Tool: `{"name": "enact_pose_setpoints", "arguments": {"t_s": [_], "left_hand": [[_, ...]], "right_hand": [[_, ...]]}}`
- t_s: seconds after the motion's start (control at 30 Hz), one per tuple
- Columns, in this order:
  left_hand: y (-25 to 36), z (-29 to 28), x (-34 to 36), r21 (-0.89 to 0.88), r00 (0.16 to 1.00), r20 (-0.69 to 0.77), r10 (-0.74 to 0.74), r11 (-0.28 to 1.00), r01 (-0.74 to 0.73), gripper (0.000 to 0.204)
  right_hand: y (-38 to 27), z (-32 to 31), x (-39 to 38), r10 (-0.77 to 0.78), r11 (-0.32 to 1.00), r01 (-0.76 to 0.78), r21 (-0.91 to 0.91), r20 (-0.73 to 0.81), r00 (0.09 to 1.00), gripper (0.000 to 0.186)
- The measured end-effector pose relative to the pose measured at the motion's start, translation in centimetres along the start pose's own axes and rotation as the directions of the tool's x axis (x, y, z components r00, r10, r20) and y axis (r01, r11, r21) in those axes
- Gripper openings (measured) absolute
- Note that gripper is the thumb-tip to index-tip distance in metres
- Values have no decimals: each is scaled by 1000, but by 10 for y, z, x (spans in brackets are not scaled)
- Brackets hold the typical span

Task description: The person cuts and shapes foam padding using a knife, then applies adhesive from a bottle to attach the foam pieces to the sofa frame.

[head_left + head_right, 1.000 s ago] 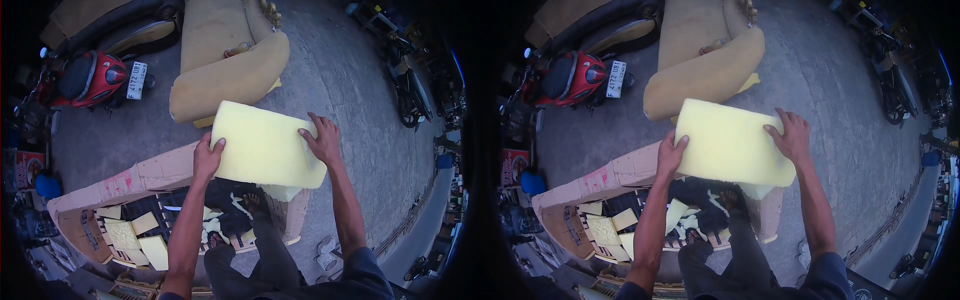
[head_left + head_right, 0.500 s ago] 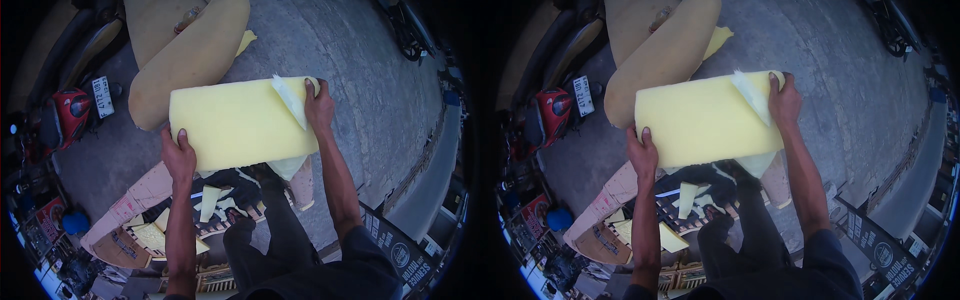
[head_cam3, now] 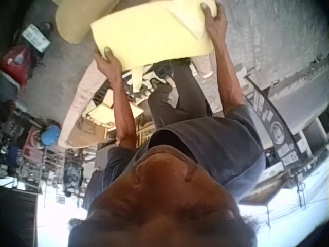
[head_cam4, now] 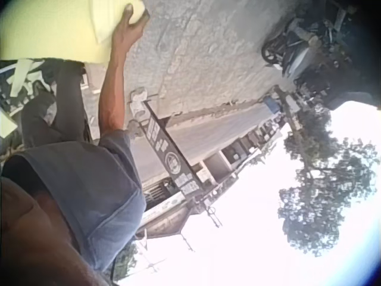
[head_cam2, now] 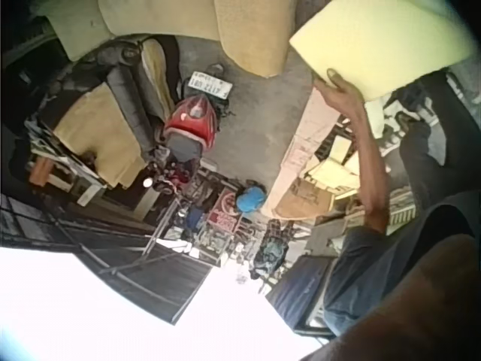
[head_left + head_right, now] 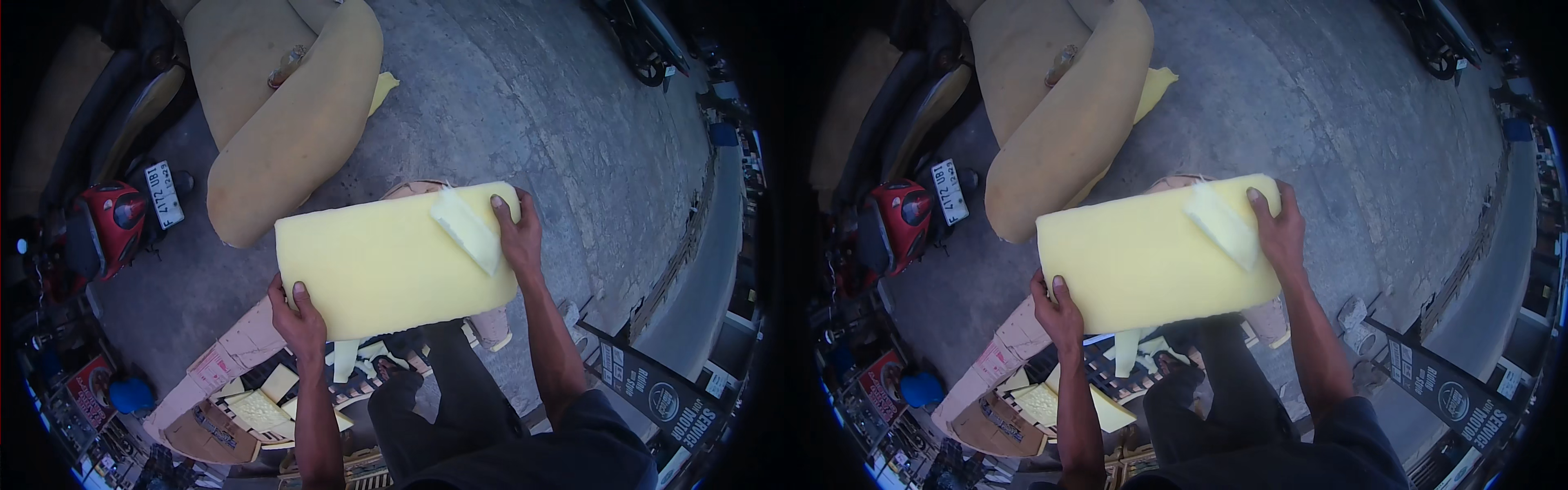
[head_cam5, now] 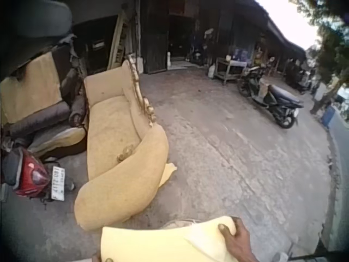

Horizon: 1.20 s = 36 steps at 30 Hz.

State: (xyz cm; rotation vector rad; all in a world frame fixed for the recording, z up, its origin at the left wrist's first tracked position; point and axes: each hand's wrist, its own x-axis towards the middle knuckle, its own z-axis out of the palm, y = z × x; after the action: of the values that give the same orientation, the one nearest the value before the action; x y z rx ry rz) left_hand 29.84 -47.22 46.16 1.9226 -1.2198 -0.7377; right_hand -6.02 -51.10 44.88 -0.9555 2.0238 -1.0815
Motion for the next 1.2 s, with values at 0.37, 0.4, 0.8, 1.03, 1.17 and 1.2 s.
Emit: {"name": "enact_pose_setpoints", "arguments": {"t_s": [0.37,0.4,0.8,1.03,1.17,1.2], "left_hand": [[9,15,34,-313,987,-152,-43,950,-7,38],[11,21,42,-339,979,-196,-54,941,-16,37],[17,52,64,-53,991,-130,34,998,-41,35],[34,52,81,123,997,-59,57,991,-50,34],[21,48,58,180,996,-86,26,984,-10,32],[16,49,55,186,996,-85,29,982,-12,32]], "right_hand": [[-54,19,68,-16,983,52,-177,200,980,80],[-63,25,77,-10,980,55,-190,231,973,81],[16,36,76,-143,989,140,52,64,988,45],[27,18,46,63,958,-75,277,53,997,38],[38,17,24,45,966,-39,254,-17,999,34],[38,20,20,49,965,-43,260,-16,999,34]]}}
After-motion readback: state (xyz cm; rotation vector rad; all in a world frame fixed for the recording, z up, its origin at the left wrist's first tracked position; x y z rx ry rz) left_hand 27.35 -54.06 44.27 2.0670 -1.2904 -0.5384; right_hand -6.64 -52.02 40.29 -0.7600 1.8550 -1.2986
